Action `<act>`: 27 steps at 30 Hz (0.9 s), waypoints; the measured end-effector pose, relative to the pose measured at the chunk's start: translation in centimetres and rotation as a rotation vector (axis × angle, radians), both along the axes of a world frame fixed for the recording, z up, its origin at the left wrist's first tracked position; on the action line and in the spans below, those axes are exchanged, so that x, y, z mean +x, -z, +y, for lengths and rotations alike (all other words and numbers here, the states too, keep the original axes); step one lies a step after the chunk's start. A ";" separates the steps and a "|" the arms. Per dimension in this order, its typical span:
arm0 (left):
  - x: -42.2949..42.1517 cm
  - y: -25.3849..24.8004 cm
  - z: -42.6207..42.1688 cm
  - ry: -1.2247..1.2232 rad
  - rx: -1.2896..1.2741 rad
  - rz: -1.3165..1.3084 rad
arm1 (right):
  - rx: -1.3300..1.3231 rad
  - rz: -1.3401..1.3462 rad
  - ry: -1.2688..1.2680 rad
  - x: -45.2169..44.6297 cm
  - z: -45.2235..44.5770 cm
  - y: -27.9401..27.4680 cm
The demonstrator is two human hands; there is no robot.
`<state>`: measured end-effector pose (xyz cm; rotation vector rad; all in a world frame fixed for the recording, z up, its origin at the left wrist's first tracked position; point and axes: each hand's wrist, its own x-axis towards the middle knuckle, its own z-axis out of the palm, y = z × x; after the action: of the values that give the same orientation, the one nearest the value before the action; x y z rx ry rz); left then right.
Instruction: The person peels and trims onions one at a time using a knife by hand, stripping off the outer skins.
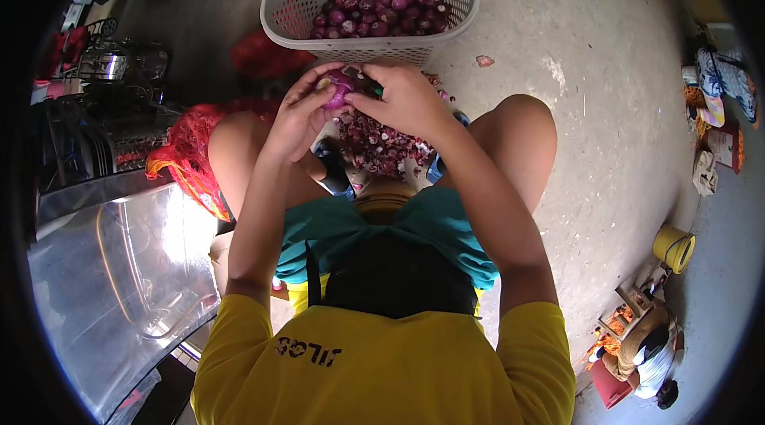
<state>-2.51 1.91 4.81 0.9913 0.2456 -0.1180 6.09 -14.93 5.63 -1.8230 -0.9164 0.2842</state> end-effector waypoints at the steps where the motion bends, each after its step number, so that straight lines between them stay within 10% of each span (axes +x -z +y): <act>1: 0.0 0.1 0.0 0.001 0.005 0.000 | 0.005 0.014 -0.025 0.0 0.0 0.0; 17: -0.6 -1.1 -0.4 0.171 0.046 0.046 | -0.119 -0.249 0.255 -0.1 0.4 0.7; 27: 0.3 -0.1 1.2 -0.122 -0.110 0.039 | -0.295 -0.242 0.176 1.0 -0.4 1.1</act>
<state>-2.17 3.08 4.93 0.8628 0.3307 -0.0393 7.07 -15.37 4.55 -2.2329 -0.9061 0.0915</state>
